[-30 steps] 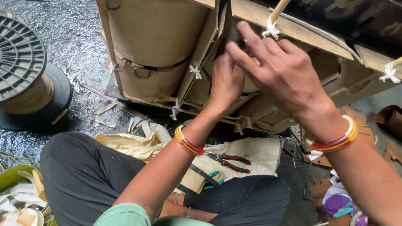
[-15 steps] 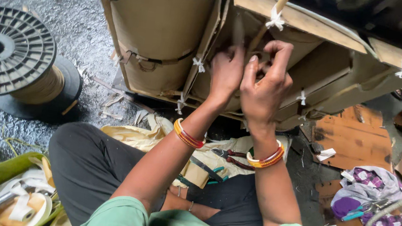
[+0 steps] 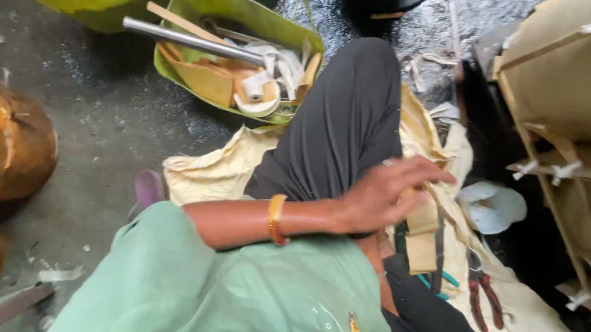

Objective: The person sits on the floor and wraps beige tape around the cylindrical body of a drum. They repeatedly tear off strips of tape, fold them, and press them onto the drum surface to secure it.

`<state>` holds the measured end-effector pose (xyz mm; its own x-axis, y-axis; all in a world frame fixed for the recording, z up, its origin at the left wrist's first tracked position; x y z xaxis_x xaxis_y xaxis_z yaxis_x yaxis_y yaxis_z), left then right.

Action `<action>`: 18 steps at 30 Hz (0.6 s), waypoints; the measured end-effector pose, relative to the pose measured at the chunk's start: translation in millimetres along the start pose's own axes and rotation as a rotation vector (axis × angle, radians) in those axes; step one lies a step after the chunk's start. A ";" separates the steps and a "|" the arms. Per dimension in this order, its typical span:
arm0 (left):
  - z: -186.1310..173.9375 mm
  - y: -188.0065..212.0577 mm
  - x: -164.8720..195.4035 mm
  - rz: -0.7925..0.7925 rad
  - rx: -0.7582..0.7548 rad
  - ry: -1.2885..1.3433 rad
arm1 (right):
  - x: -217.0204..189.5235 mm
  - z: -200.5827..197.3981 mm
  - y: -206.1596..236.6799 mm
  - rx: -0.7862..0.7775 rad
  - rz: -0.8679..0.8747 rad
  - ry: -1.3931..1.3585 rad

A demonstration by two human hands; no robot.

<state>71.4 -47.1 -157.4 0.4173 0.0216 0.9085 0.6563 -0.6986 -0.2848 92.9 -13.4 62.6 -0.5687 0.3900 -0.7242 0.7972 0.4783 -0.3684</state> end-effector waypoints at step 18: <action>-254.8 139.6 -176.0 -0.596 -0.192 -1.227 | -58.6 52.8 -83.2 -0.638 -0.082 -0.230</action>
<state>-70.6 -330.6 -279.1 0.4535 0.8912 -0.0011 0.8757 -0.4454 0.1862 70.7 -117.6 104.9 -0.5083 0.1892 -0.8401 0.4379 0.8968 -0.0629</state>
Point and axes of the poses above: each hand's wrist, its own y-axis away from the middle knuckle, its own z-axis out of the palm, x = y × z, the point moved 10 cm from there along -y, towards the middle knuckle, and after that the axes turned 15 degrees about -x, right-handed, at the moved point
